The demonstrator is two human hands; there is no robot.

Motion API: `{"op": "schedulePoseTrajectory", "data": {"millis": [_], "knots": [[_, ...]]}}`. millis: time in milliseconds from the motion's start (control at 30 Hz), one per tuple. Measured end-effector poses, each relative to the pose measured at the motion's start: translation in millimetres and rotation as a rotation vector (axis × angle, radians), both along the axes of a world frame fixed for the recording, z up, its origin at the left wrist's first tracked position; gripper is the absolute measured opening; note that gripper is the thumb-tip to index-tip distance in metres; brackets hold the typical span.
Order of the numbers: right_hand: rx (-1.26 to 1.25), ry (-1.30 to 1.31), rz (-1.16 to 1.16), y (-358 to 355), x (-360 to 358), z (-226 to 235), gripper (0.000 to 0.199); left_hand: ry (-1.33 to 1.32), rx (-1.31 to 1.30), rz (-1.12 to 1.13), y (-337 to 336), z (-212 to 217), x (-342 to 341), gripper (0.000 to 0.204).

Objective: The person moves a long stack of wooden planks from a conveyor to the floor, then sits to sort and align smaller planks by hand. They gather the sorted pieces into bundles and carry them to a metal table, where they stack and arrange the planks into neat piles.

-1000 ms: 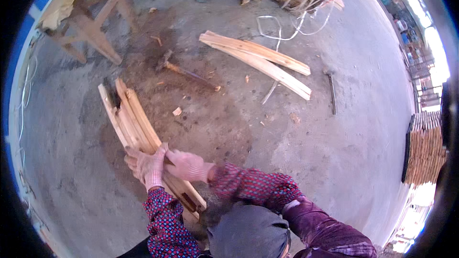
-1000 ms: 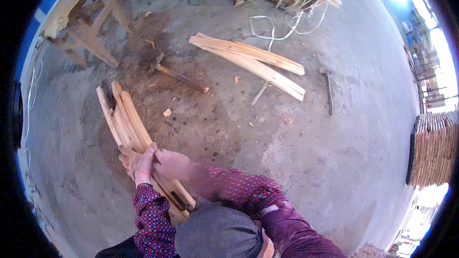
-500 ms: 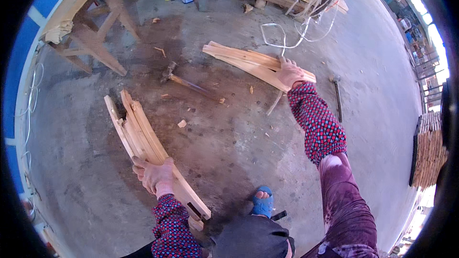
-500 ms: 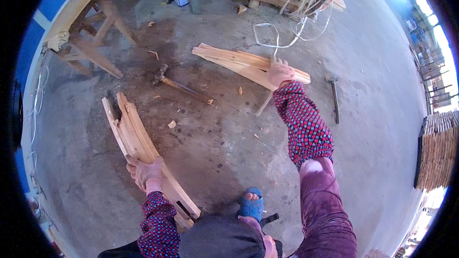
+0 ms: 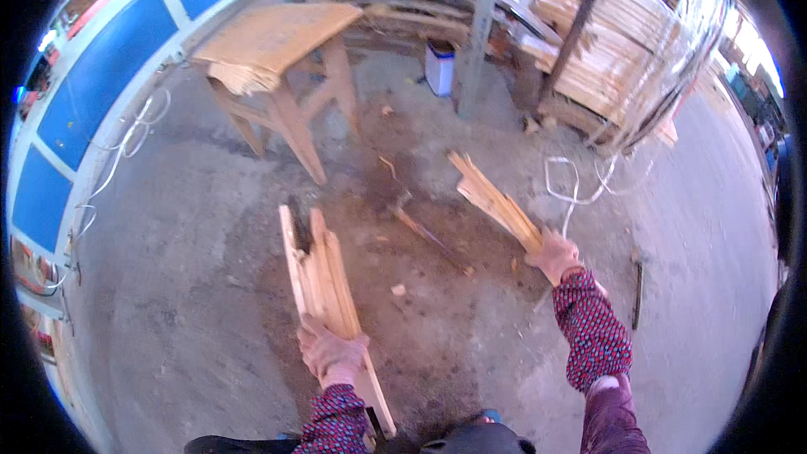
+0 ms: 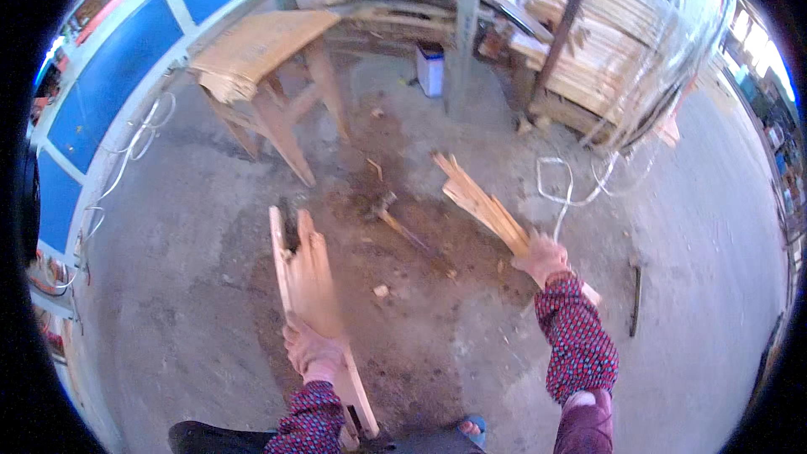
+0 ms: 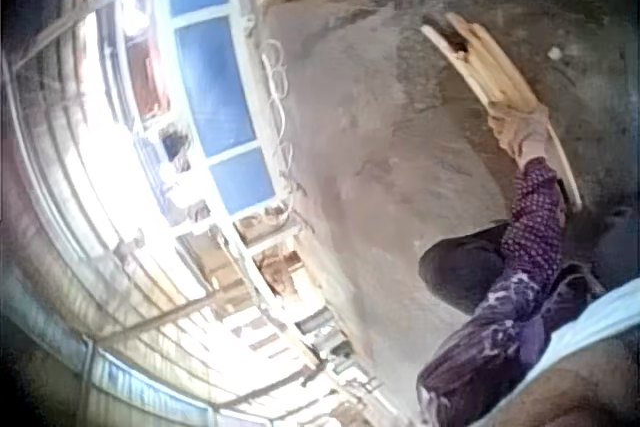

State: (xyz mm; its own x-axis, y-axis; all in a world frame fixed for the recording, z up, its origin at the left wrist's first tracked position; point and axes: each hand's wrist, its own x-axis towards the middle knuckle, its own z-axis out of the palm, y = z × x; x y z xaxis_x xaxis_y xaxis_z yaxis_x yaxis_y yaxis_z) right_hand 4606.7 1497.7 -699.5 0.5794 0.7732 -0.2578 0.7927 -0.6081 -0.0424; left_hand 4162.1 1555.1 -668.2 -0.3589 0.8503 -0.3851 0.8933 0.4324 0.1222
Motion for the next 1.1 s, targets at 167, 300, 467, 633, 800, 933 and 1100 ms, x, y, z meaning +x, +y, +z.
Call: {"op": "schedulePoseTrajectory", "data": {"millis": [167,300,467,633,800,933,1100], "knots": [[-0.072,-0.056,-0.057,6.3,-6.7,-11.8,0.068,0.023,-0.046,0.013,1.3,-1.0,-8.0,0.131],[-0.081,0.057,-0.103,-1.0,-22.9,0.7,0.061,-0.068,-0.006,0.016,29.0,8.6,-14.9,0.131],[-0.234,0.182,-0.178,-6.2,-71.4,23.6,0.062,-0.033,0.020,0.081,96.7,12.2,-16.8,0.124],[0.187,0.369,-0.197,54.2,-56.5,50.1,0.074,-0.023,-0.024,0.088,110.7,-2.3,-13.1,0.121],[0.949,0.852,-0.099,286.5,-36.1,173.9,0.034,-0.025,-0.098,0.093,122.8,26.4,-13.6,0.121],[1.176,0.996,-0.206,412.1,-15.2,263.4,0.043,0.023,-0.124,0.044,124.1,15.8,-12.4,0.122],[0.830,-0.165,0.263,491.9,24.5,268.8,0.077,0.009,-0.245,0.085,134.9,23.5,-18.3,0.124]]}}
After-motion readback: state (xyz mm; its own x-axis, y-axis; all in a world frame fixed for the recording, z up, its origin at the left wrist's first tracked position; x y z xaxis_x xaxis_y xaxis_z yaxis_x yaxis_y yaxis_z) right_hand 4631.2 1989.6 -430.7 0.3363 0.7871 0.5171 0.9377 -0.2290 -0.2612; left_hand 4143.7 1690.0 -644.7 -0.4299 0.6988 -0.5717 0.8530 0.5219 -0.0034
